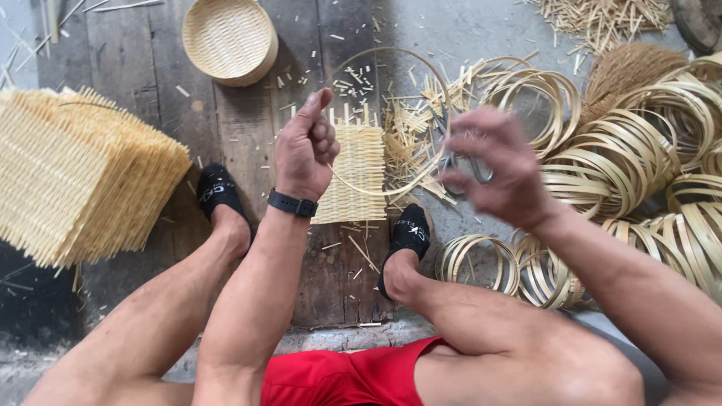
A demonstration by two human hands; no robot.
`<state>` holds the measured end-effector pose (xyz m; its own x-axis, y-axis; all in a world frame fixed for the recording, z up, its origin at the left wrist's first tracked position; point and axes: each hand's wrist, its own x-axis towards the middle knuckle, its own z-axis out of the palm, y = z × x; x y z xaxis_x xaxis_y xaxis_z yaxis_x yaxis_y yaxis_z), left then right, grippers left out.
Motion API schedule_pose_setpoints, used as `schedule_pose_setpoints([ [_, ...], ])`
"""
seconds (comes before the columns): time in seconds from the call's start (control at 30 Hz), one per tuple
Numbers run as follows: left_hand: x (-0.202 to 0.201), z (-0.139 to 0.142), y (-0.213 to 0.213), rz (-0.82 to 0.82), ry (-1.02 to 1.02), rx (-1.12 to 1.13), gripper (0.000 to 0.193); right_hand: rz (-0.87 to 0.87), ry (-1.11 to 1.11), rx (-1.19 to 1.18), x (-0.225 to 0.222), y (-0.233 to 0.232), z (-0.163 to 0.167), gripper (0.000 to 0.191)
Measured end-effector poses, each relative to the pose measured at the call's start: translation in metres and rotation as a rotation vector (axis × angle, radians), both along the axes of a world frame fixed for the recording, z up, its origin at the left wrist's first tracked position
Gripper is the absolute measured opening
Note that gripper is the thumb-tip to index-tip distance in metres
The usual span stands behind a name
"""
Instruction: The person sits on the floor assembling woven bamboo basket trays. They bend a thin bamboo rim hoop around a square woven mat, press the mat into a round wooden mold, trim the protruding strip ends with scissors, and set finished round trays aside.
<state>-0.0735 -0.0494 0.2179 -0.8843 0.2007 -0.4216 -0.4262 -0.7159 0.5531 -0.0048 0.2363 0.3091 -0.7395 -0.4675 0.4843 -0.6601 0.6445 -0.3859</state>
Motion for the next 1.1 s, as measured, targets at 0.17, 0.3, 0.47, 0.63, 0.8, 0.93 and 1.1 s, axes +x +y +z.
schedule_pose_setpoints([
  [0.17,0.009,0.003,-0.034,0.139,0.053,0.073,0.032,-0.323,-0.507,-0.154,-0.011,-0.004,0.013,0.026],
  [0.3,0.016,0.007,-0.044,0.23,0.149,0.148,0.031,-0.284,-0.783,-0.24,-0.014,-0.035,0.011,0.025],
  [0.47,0.042,0.028,-0.048,0.137,0.364,0.423,0.029,-0.412,-0.785,-0.372,-0.018,-0.075,0.009,0.02],
  [0.63,0.024,0.058,-0.077,-0.3,0.238,0.222,0.042,-0.049,-0.162,-0.071,-0.038,-0.084,0.025,0.011],
  [0.8,0.023,0.063,-0.048,-0.286,0.304,-0.143,0.028,0.019,-0.06,-0.014,-0.034,-0.116,0.035,0.012],
  [0.93,0.021,0.07,-0.042,-0.327,0.176,-0.187,0.043,0.03,0.088,0.051,-0.038,-0.133,0.041,0.015],
  [1.1,0.01,0.079,-0.04,-0.719,0.14,-0.304,0.076,0.178,0.233,0.162,-0.034,-0.147,0.035,0.01],
])
